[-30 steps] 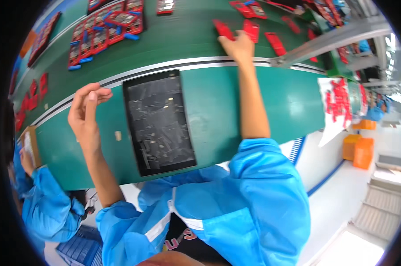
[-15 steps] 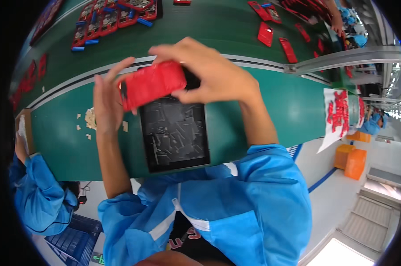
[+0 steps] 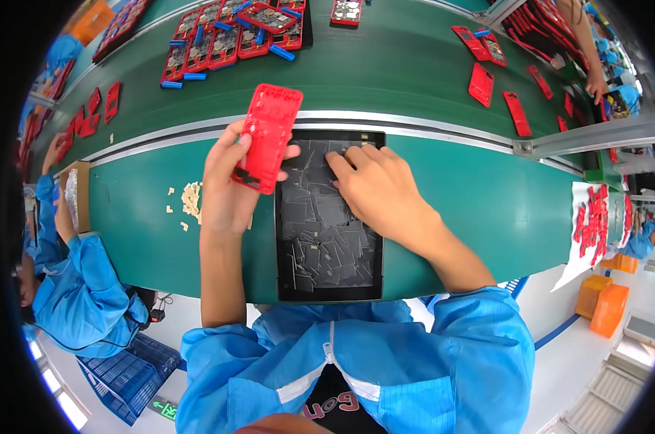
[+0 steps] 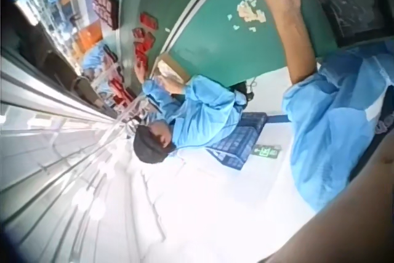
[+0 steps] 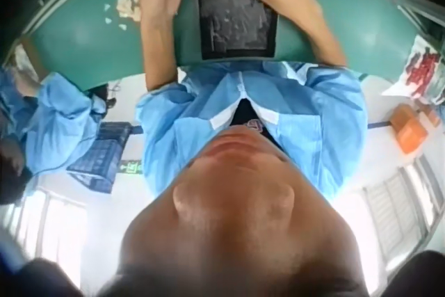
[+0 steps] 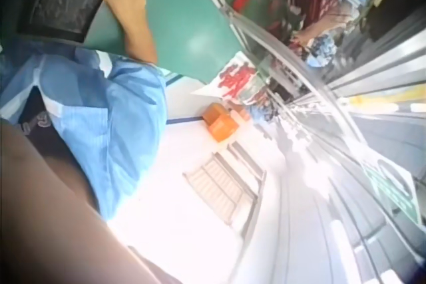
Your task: The person assembles phone cases by taking covers from a conveyor belt, placing black sheets into the covers, and putting the assembled cases back onto the conveyor belt.
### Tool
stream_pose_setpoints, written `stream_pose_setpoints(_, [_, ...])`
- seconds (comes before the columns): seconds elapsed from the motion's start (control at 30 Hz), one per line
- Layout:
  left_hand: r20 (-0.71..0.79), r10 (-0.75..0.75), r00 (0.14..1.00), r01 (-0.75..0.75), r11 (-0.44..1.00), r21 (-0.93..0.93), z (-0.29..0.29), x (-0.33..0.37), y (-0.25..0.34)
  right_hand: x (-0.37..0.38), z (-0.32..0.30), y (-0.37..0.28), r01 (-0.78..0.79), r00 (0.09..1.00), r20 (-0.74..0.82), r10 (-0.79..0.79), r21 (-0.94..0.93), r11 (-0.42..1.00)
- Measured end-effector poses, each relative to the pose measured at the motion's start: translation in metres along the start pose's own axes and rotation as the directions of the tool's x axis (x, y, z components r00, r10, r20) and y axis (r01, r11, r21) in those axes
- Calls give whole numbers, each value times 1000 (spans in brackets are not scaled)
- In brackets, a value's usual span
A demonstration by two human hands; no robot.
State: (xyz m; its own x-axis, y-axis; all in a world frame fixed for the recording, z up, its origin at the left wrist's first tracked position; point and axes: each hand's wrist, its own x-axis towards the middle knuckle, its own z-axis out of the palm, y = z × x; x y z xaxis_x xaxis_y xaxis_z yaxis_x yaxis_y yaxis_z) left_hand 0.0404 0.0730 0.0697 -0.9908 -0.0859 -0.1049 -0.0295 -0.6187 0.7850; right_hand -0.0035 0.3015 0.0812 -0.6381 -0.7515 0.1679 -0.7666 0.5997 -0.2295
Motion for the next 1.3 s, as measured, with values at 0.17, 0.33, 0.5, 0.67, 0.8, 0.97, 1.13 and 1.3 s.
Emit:
stream_pose_setpoints(0.17, [41, 34, 999, -34, 999, -13, 29, 3, 8, 2, -7, 12, -23, 997, 72, 13, 141, 990])
stream_pose_setpoints(0.33, [-44, 152, 987, -147, 985, 90, 33, 14, -1, 0, -24, 19, -221, 952, 63, 301, 819, 529])
stream_pose_setpoints(0.5, [-92, 245, 965, -241, 969, 49, 45, 7, -25, 0, -32, 6, -1, 869, -18, 494, 999, 38])
stream_pose_setpoints(0.67, [-50, 273, 961, -265, 957, 119, 47, -4, -34, -7, -21, -5, 29, 804, 6, 595, 998, -50])
stream_pose_setpoints(0.8, [2, 295, 955, -292, 944, 157, 45, -8, -39, -9, -13, -6, 51, 784, -31, 620, 999, -14])
stream_pose_setpoints(0.97, [59, 274, 960, -280, 946, 165, 44, -13, -37, -10, -15, -9, 37, 777, -56, 628, 998, 44])
stream_pose_setpoints(1.13, [80, 254, 964, -265, 946, 187, 47, -17, -35, -14, -17, -8, -7, 769, -77, 634, 992, 128])
stream_pose_setpoints(1.3, [97, 292, 952, -305, 933, 192, 46, -18, -37, -16, -16, -8, -13, 766, -91, 637, 988, 157])
